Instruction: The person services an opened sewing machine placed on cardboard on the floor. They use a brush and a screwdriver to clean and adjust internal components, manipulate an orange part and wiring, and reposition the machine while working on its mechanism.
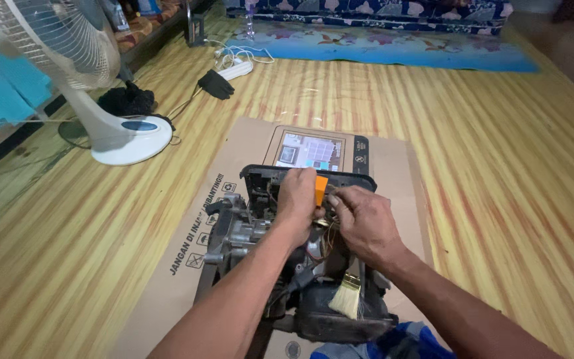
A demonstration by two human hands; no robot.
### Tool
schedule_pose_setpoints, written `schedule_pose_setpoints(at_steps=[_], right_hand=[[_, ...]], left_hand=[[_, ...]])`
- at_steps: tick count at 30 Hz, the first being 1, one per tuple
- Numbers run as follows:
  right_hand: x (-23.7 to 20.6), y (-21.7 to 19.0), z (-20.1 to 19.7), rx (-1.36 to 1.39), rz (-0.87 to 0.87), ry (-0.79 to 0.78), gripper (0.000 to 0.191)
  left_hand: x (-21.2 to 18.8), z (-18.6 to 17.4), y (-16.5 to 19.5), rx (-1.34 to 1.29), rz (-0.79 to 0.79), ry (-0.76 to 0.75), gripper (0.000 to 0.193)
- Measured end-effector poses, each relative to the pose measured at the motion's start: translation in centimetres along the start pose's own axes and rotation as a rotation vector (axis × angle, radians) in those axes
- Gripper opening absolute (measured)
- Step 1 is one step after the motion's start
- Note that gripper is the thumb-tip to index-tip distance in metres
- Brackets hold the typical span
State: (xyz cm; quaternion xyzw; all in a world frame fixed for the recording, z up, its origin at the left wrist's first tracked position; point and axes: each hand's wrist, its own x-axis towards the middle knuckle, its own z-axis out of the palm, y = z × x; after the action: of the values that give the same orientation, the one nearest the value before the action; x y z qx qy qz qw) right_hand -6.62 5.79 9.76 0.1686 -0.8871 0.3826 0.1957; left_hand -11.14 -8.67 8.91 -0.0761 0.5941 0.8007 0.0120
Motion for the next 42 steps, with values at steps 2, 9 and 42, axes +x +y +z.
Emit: schedule_pose_setpoints(at_steps=[2, 9, 42], right_hand=[[0.3, 0.4, 0.2, -0.083, -0.043, 0.007, 0.020], [0.2, -0.2, -1.2, 0.191, 0.229, -0.231, 0.030], [-2.7, -1.3, -1.5, 0.014, -0.023, 0.047, 0.017]], left_hand=[[0.0, 0.2, 0.1, 0.094, 0.028, 0.046, 0.032], [-0.2, -0.8, 0.6, 0.154, -0.086, 0.059, 0.038], [-0.2, -1.4, -1.2, -0.183, -0.130, 0.156, 0.044]])
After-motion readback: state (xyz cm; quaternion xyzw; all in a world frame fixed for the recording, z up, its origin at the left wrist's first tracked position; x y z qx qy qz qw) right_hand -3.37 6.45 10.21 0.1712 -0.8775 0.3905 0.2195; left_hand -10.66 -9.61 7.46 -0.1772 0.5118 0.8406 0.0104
